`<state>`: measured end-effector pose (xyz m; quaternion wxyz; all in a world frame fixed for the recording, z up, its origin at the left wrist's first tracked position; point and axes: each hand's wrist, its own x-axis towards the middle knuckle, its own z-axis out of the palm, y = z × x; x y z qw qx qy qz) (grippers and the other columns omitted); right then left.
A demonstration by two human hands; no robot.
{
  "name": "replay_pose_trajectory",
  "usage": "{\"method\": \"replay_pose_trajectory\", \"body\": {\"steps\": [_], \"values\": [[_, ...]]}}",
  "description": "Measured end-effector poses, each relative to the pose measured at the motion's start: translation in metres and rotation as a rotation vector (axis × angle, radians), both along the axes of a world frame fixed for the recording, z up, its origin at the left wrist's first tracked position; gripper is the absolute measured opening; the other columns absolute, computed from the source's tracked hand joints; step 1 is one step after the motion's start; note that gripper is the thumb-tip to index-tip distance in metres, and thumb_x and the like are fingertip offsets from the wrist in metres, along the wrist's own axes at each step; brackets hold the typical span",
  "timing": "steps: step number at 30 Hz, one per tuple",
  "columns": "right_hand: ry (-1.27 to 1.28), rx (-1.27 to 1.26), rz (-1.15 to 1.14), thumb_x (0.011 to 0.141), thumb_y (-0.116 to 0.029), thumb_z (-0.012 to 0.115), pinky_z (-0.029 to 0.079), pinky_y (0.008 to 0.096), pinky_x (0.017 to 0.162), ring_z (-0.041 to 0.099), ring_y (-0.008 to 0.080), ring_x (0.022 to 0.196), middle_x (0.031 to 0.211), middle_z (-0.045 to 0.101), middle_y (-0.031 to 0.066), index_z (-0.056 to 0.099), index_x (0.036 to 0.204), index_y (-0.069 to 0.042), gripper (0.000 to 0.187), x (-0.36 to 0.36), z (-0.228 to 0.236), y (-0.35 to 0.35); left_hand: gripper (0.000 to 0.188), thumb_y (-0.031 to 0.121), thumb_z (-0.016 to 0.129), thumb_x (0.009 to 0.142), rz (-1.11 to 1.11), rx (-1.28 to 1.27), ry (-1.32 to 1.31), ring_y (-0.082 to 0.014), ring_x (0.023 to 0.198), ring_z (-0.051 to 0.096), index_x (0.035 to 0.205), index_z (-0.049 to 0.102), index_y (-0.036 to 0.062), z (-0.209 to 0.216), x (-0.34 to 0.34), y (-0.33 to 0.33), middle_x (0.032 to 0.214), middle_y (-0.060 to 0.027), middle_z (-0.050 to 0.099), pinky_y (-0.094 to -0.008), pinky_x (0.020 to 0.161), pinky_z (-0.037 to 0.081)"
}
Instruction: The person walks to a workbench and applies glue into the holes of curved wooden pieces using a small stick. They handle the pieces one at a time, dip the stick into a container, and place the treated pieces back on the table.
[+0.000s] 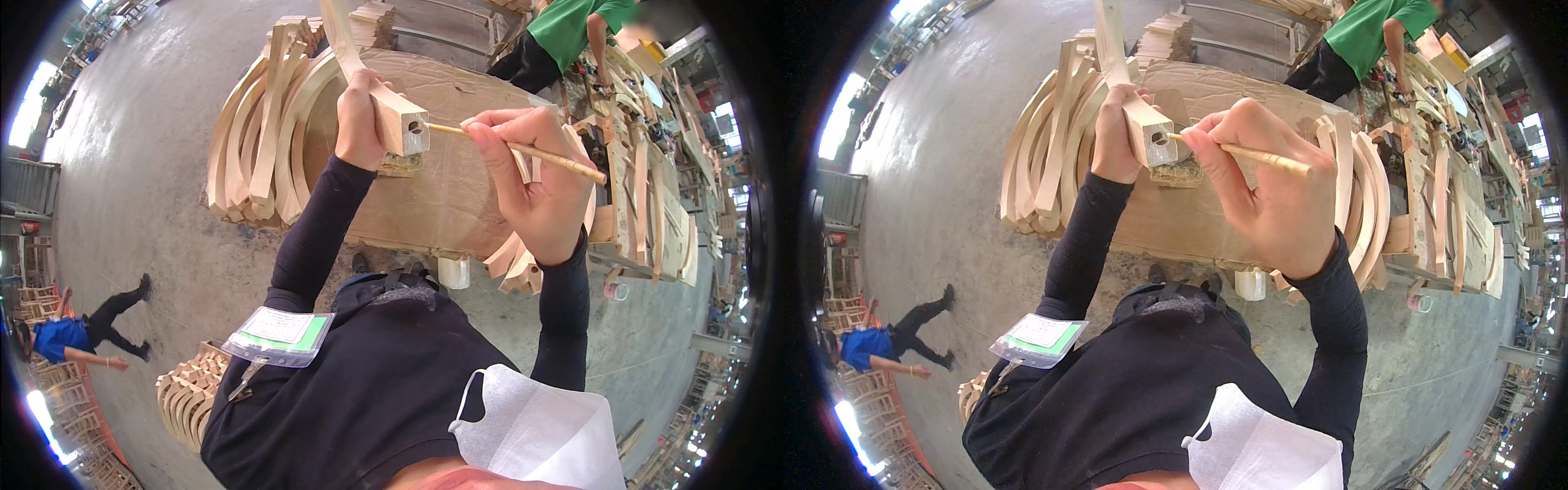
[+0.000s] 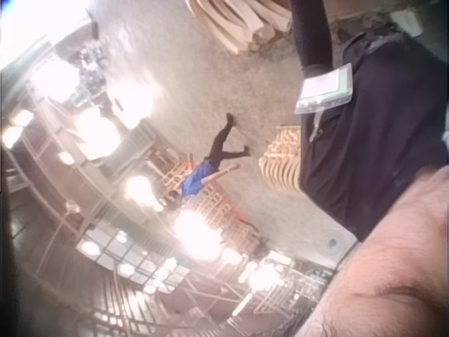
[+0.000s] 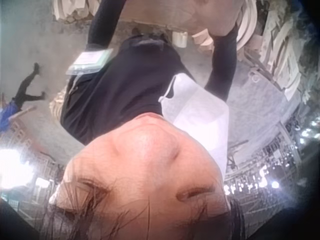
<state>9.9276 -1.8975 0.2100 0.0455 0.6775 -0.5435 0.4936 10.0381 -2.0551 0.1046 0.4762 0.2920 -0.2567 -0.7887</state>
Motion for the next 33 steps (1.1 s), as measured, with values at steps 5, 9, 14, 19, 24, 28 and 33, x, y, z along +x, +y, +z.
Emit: {"method": "replay_pose_trajectory", "body": {"steps": [5, 9, 14, 19, 24, 28, 33], "values": [[-0.162, -0.024, -0.014, 0.083, -0.003, 0.072, 0.047, 0.0230, 0.054, 0.065, 0.0135, 0.063, 0.073, 0.067, 0.0092, 0.057, 0.072, -0.001, 0.019, -0.001, -0.007, 0.001, 0.029, 0.026, 0.054, 0.088, 0.042, -0.039, -0.011, -0.0178, 0.068, 0.061, 0.103, 0.052, 0.0014, 0.012, -0.001, 0.000, 0.081, -0.0057, 0.055, -0.0312, 0.059, 0.052], [-0.371, -0.036, 0.025, 0.084, 0.000, 0.071, 0.051, 0.0232, 0.058, 0.067, 0.0128, 0.069, 0.077, 0.070, 0.0128, 0.055, 0.074, -0.001, 0.019, 0.003, -0.022, 0.009, 0.030, 0.026, 0.053, 0.088, 0.070, -0.039, 0.004, -0.0177, 0.069, 0.060, 0.104, 0.052, -0.0001, 0.016, -0.004, -0.010, 0.082, -0.0059, 0.055, -0.0308, 0.060, 0.052], [-0.571, -0.140, 0.084, 0.087, 0.001, 0.067, 0.056, 0.0292, 0.072, 0.070, 0.0200, 0.082, 0.093, 0.069, 0.0197, 0.049, 0.084, -0.002, 0.019, 0.022, -0.060, 0.014, 0.026, 0.023, 0.052, 0.088, 0.076, 0.037, 0.128, -0.0176, 0.067, 0.060, 0.099, 0.051, -0.0011, 0.022, -0.006, -0.022, 0.081, -0.0067, 0.055, -0.0309, 0.058, 0.051], [-0.722, -0.191, 0.178, 0.090, 0.002, 0.063, 0.056, 0.0348, 0.081, 0.069, 0.0285, 0.096, 0.110, 0.063, 0.0306, 0.042, 0.093, -0.004, 0.022, 0.041, -0.103, 0.008, 0.024, 0.022, 0.048, 0.090, 0.061, 0.103, 0.292, -0.0163, 0.062, 0.057, 0.094, 0.051, -0.0016, 0.012, -0.007, -0.038, 0.078, -0.0064, 0.054, -0.0299, 0.054, 0.049], [-0.656, -0.283, 0.242, 0.090, 0.005, 0.059, 0.056, 0.0408, 0.086, 0.066, 0.0371, 0.103, 0.112, 0.061, 0.0346, 0.038, 0.096, -0.005, 0.024, 0.046, -0.112, -0.002, 0.025, 0.023, 0.047, 0.090, 0.039, 0.130, 0.339, -0.0153, 0.058, 0.055, 0.091, 0.051, -0.0022, 0.011, -0.009, -0.040, 0.071, -0.0056, 0.052, -0.0286, 0.052, 0.048], [-0.537, -0.287, 0.245, 0.090, 0.008, 0.056, 0.055, 0.0453, 0.088, 0.063, 0.0416, 0.106, 0.114, 0.058, 0.0373, 0.036, 0.095, -0.004, 0.024, 0.045, -0.112, -0.016, 0.026, 0.024, 0.046, 0.091, -0.004, 0.141, 0.406, -0.0150, 0.058, 0.054, 0.089, 0.050, -0.0021, 0.009, -0.007, -0.040, 0.068, -0.0046, 0.051, -0.0276, 0.052, 0.048], [-0.494, -0.329, 0.218, 0.084, 0.009, 0.066, 0.057, 0.0360, 0.082, 0.067, 0.0315, 0.102, 0.113, 0.063, 0.0296, 0.046, 0.089, -0.003, 0.024, 0.049, -0.120, -0.022, 0.026, 0.023, 0.046, 0.091, -0.107, 0.213, 0.520, -0.0143, 0.058, 0.054, 0.089, 0.049, -0.0029, 0.014, -0.001, -0.042, 0.068, -0.0042, 0.052, -0.0265, 0.055, 0.050]]}}
